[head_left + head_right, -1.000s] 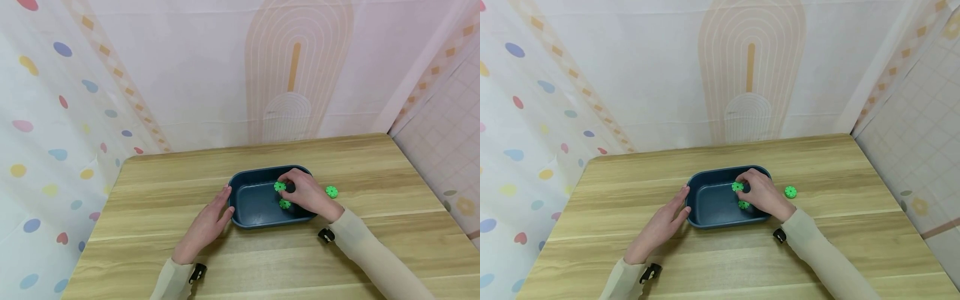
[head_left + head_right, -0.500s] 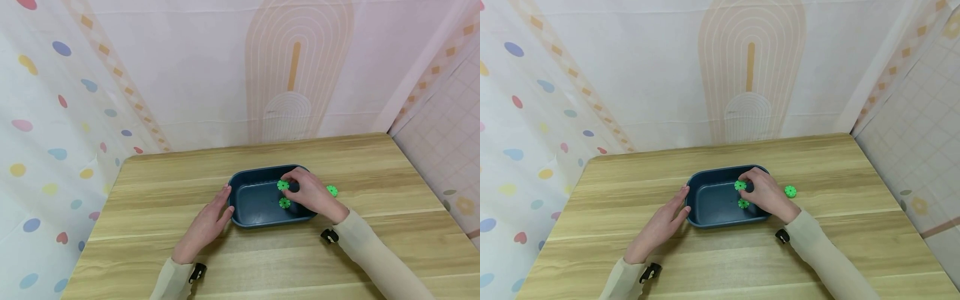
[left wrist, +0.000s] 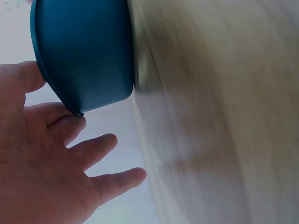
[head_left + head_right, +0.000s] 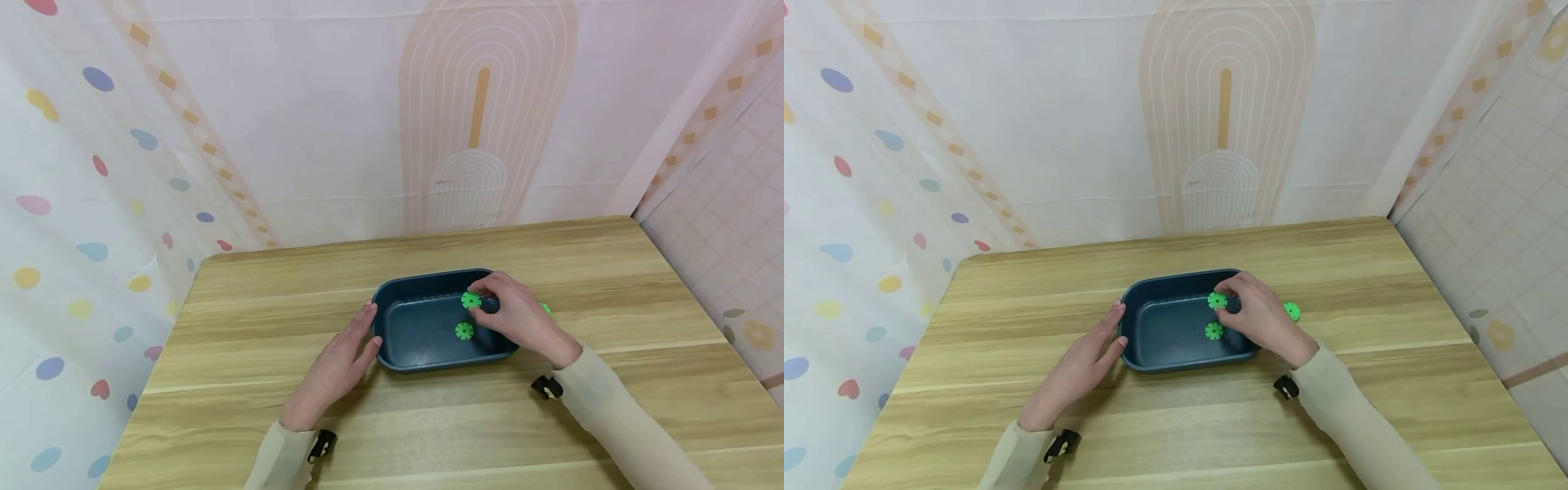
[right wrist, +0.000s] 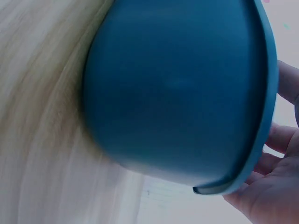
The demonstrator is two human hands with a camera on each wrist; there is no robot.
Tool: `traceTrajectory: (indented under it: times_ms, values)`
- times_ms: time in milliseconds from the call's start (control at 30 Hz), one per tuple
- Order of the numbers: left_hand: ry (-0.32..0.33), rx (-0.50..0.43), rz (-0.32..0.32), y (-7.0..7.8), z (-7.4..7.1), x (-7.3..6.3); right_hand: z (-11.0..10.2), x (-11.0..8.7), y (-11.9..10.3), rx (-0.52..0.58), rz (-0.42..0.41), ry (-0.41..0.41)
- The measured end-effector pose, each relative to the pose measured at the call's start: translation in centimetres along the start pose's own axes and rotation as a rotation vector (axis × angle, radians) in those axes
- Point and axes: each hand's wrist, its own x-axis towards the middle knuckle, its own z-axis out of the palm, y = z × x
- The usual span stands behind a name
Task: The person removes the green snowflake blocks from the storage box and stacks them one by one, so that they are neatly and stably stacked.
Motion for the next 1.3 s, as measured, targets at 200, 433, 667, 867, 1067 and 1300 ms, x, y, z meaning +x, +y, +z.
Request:
traceTrajectory:
  times_ms: [200,433,667,867,1067,1300]
  values:
    - [-0.005,0.001,-0.007,0.0,0.0,0.0,-0.6,-0.3,0.3,0.005,-0.007,0.020]
    - [0.004,0.007,0.003,0.0,0.0,0.0,-1.2,-0.8,0.5,0.004,-0.011,0.032]
    - [-0.003,0.008,-0.010,0.0,0.0,0.0,-1.7,-1.3,0.8,-0.020,-0.004,0.038]
    - [-0.001,0.013,-0.011,0.0,0.0,0.0,-2.1,-1.8,1.1,-0.020,0.010,0.056]
    - [0.001,0.015,-0.009,0.1,0.0,0.0,-2.8,-2.2,1.4,-0.005,0.027,0.070]
    - [0.002,0.014,-0.009,0.1,-0.1,0.0,-3.3,-2.7,1.7,-0.008,0.030,0.083]
